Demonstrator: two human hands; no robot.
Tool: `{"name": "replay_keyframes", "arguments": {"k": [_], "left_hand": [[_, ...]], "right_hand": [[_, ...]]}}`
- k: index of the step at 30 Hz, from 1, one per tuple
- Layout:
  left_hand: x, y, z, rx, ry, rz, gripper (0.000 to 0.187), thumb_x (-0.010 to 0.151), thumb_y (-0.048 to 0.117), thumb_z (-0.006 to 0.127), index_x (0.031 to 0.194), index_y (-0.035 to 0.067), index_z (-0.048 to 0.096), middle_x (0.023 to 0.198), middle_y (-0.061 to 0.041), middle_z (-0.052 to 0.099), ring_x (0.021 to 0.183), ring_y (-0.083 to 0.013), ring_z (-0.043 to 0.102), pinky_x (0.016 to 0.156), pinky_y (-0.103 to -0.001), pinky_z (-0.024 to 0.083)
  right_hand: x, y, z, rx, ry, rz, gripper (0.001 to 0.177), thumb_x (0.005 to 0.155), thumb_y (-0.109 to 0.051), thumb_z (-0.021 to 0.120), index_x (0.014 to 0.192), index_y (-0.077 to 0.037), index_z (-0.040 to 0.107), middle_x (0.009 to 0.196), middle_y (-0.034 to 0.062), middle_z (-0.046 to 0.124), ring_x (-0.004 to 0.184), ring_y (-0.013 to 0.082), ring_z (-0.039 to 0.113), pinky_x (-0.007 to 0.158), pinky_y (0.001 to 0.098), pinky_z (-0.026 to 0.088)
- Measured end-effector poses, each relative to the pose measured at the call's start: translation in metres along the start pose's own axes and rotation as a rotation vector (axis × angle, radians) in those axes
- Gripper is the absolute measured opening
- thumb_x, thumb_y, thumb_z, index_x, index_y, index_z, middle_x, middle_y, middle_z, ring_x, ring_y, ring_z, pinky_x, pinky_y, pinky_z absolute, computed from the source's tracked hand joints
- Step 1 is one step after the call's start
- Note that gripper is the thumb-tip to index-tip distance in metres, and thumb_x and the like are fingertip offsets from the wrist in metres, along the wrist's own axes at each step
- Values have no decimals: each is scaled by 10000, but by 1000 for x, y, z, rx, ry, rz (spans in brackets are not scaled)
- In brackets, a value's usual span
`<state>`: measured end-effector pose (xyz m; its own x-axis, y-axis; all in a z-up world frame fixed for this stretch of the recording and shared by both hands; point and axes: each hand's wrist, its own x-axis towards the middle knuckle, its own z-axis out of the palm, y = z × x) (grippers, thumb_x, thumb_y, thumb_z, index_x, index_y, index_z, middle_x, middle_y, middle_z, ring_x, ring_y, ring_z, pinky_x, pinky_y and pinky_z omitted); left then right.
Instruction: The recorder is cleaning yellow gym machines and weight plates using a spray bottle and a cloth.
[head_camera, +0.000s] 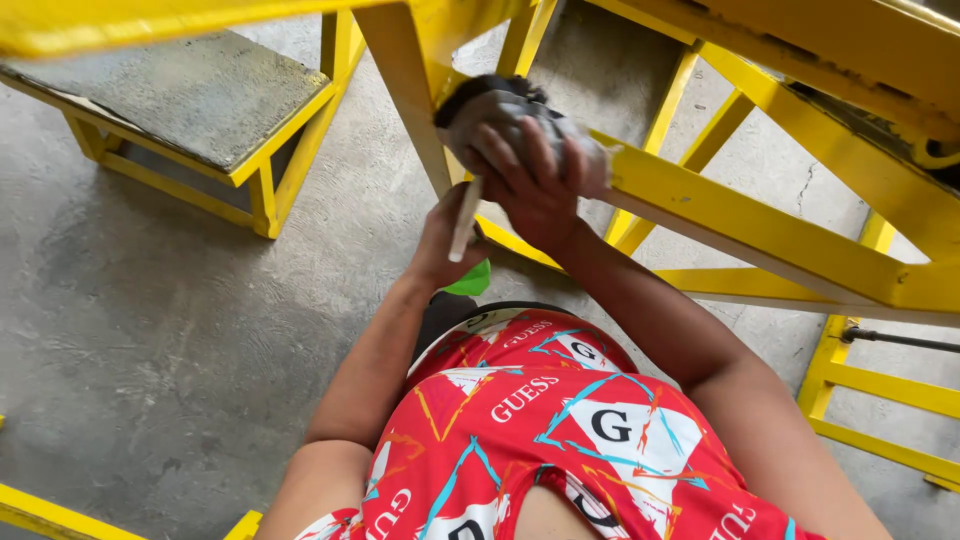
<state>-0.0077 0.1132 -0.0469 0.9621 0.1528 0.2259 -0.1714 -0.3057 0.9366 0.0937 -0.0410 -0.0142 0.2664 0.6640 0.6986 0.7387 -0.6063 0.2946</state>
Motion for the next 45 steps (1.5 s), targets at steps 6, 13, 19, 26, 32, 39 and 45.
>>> {"name": "replay_keyframes", "arguments": {"k": [6,13,19,26,32,39,45], "left_hand": [[9,-12,-55,42,-59,-4,605,689,28,741,1265,3,555,1048,-142,625,932,-296,662,841,-364,560],[-5,-74,-114,237,-283,52,632,679,30,735,1295,58,595,1072,-117,625,986,-279,653,887,-361,555],[-15,-111,-146,43,-295,-278,646,736,184,770,1331,61,550,1097,-149,671,1023,-284,667,902,-411,564],[21,-117,-175,65,-348,-168,635,718,151,752,1319,62,569,1090,-141,665,994,-275,666,882,-398,561],[42,-119,-180,70,-417,-80,628,703,122,737,1309,62,585,1083,-135,660,968,-266,665,865,-387,559],[50,-111,-174,57,-512,-11,625,685,90,719,1298,62,604,1075,-127,655,938,-256,663,845,-374,556],[68,-80,-165,60,-587,78,625,669,62,703,1288,62,620,1068,-121,650,913,-248,662,828,-363,554]], "right_hand": [[22,-24,20,178,51,0,324,1042,-379,696,1353,-309,752,1503,-68,582,1406,237,488,1141,440,311],[77,-30,-17,334,199,-121,246,1005,-335,774,1252,-326,767,1481,-53,580,1382,279,465,1124,436,334],[125,-46,-6,306,80,-272,332,1004,-306,674,1326,-289,752,1457,-43,592,1372,219,483,1133,416,335],[147,-41,24,742,-128,-125,319,1026,-312,635,1322,-218,704,1396,2,626,1333,230,542,1106,416,409],[138,-31,42,1116,-300,33,324,1044,-317,602,1319,-157,664,1343,41,656,1300,239,593,1083,416,473],[86,-19,63,1585,-485,254,348,1066,-322,564,1315,-84,618,1282,85,691,1261,248,653,1057,414,547],[62,-46,64,621,-337,-105,344,951,-299,615,1261,-166,685,1370,40,648,1347,225,566,1150,452,415]]}}
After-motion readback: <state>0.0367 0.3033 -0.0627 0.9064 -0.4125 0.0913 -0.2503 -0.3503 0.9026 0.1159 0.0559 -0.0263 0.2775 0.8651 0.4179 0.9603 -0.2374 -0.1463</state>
